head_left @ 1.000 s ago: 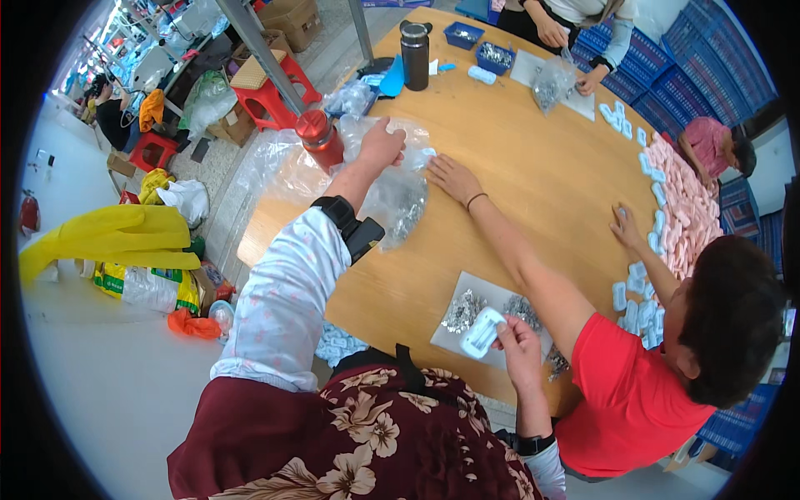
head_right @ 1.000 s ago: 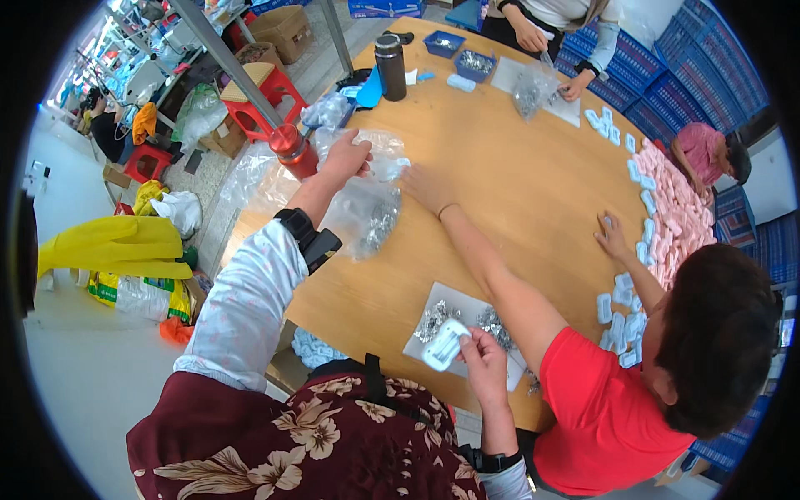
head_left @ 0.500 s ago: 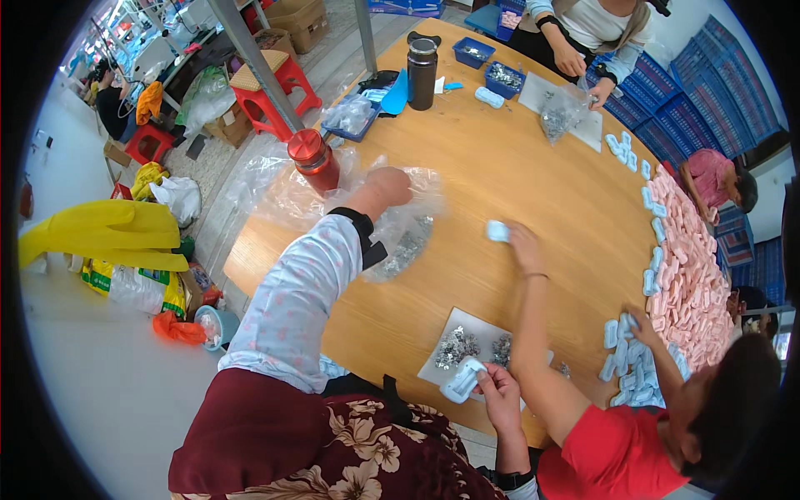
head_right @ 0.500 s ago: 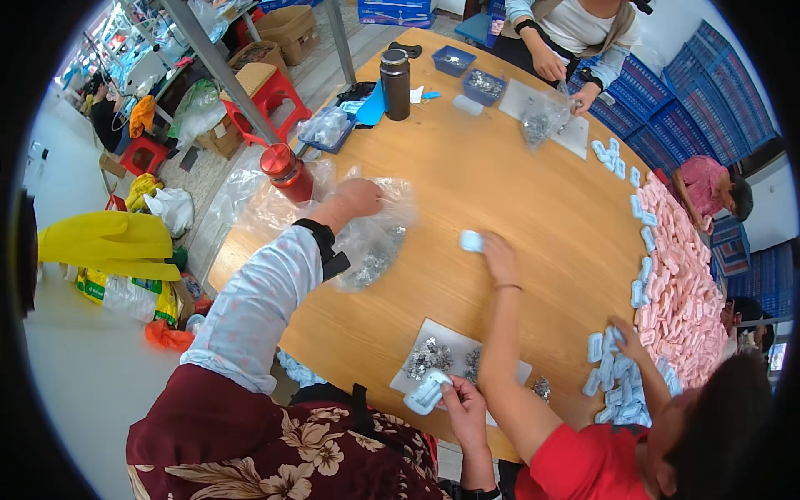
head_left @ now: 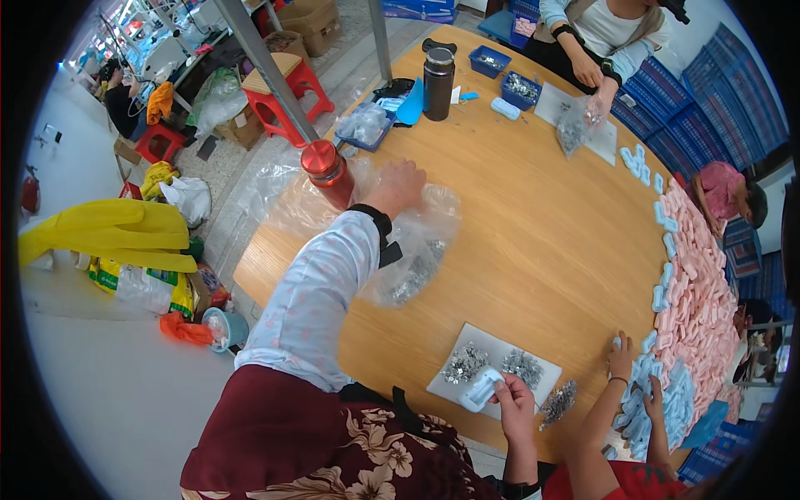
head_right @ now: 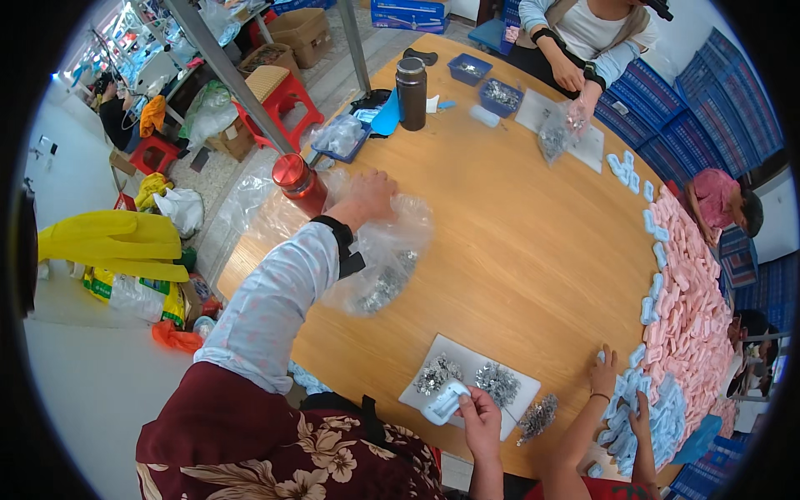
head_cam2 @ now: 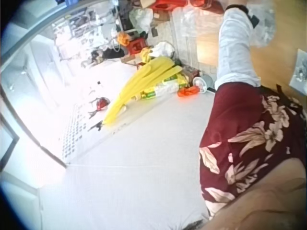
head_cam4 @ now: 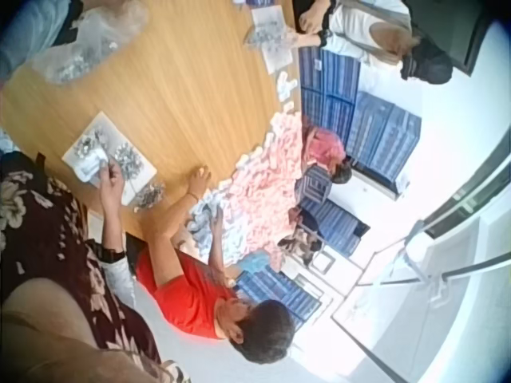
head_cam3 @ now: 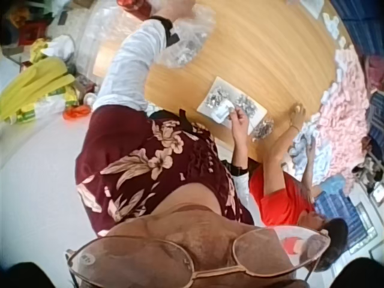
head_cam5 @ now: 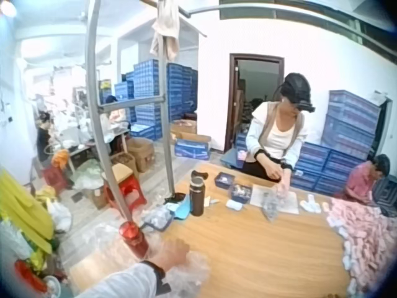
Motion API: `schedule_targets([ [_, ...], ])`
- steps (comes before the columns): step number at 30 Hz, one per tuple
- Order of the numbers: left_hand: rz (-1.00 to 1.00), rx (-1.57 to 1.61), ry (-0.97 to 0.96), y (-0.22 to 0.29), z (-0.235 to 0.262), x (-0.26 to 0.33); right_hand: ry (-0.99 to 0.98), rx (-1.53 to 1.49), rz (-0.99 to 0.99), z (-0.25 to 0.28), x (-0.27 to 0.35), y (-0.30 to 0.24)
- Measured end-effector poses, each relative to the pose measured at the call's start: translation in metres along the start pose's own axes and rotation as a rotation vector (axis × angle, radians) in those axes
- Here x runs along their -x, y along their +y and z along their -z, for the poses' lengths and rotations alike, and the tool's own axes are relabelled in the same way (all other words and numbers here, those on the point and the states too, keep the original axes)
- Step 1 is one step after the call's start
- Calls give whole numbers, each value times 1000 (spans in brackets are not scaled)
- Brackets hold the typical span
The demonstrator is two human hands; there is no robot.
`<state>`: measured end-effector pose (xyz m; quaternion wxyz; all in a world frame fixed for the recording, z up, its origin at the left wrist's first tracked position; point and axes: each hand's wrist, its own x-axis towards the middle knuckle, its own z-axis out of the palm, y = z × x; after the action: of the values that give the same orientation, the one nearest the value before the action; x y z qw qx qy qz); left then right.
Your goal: Assembling small plastic components with metal contacts on a workbench.
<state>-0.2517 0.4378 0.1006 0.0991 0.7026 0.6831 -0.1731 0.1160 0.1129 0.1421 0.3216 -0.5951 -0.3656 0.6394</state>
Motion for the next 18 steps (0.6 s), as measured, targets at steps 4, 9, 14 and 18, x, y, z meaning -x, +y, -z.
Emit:
schedule_targets([
  [4,142,99,163,-16,-4,-20,9,-3,-20,-5,5,-3],
  [9,-131,394,578,3,-43,-85,103,45,-39,9,10,10],
  [14,-946,-117,673,281,-94,-114,40,260,129,8,-10,21],
  [18,-1330,160,728,501,-43,-4,162,99,51,24,5,43],
])
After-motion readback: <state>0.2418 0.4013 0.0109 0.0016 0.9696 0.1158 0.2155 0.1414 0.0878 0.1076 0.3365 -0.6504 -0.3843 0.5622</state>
